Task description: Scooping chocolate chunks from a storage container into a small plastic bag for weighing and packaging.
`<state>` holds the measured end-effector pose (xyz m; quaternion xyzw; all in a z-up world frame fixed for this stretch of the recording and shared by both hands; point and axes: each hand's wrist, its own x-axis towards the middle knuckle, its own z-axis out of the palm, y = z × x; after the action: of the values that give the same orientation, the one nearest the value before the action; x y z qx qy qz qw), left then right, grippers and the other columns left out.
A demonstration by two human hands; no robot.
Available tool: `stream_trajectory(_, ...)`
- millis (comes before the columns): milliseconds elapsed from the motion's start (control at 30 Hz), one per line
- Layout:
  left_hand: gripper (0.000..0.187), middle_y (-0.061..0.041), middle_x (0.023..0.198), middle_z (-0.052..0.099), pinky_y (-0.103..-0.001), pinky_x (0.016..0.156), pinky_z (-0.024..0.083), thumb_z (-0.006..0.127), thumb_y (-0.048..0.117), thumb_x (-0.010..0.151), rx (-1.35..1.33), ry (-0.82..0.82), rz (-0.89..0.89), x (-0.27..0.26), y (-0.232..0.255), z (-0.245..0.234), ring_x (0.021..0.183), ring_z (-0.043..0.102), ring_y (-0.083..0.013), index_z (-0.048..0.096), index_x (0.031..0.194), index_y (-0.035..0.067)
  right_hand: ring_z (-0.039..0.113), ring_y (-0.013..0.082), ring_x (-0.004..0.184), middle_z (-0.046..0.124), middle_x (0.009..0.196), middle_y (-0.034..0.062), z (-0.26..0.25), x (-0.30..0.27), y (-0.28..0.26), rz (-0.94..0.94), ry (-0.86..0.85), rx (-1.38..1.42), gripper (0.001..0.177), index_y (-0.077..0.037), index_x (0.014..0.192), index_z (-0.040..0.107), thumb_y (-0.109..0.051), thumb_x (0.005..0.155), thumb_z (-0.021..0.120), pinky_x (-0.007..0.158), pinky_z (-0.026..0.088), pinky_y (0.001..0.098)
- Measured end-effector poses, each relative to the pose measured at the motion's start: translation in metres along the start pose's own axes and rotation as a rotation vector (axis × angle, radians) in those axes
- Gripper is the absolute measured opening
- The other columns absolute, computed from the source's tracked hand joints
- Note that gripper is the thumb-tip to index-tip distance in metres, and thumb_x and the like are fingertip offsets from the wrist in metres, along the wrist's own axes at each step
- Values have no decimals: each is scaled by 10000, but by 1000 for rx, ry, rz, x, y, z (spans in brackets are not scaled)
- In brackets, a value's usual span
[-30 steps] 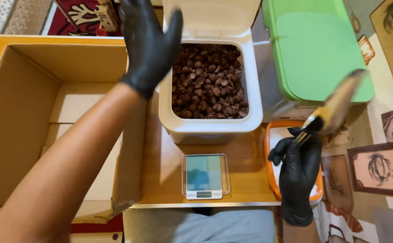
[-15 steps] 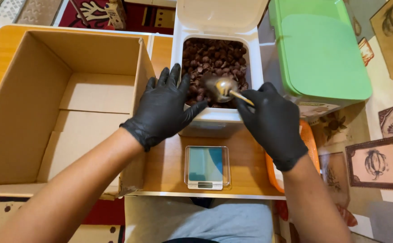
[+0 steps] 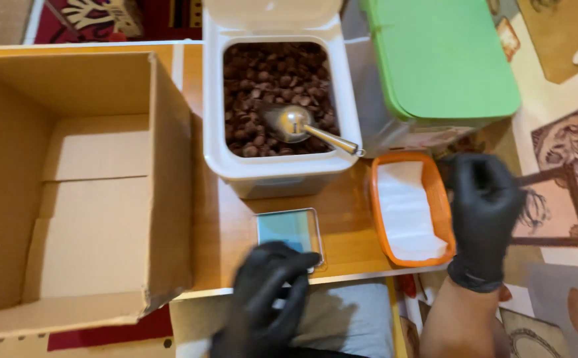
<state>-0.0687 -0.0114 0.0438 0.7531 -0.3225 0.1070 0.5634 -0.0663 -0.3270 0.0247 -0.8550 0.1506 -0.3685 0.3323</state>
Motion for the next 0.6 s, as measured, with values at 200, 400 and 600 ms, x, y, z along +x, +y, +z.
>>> stream_trajectory(200, 157, -202, 1014, 652, -473, 842, 474, 620, 76, 986, 7, -346, 278, 17, -29, 124, 942, 608, -383, 664, 1116, 0, 675, 241, 991, 713, 1034, 126, 5, -43, 36, -15, -7, -82, 168, 8, 1066, 731, 53, 1067, 569, 902, 504, 347)
stream_trajectory(400, 520, -284, 1417, 589, -613, 1141, 357, 570, 198, 898, 365, -513, 316, 3, -71, 240, 1331, 536, -492, 567, 1358, -46, 561, 330, 1345, 634, 1362, 170, -15, -83, 74, 20, -53, -113, 289, -9, 1318, 633, -87, 1075, 498, 1160, 440, 444)
stream_trajectory(600, 515, -292, 1198, 707, -608, 1032, 461, 682, 199, 847, 514, -587, 376, -3, -89, 284, 1121, 682, -478, 669, 1302, -40, 542, 405, 1361, 643, 1369, 195, -12, -97, 89, 48, -10, 19, 349, -16, 1351, 640, 8, 1023, 523, 1170, 382, 518)
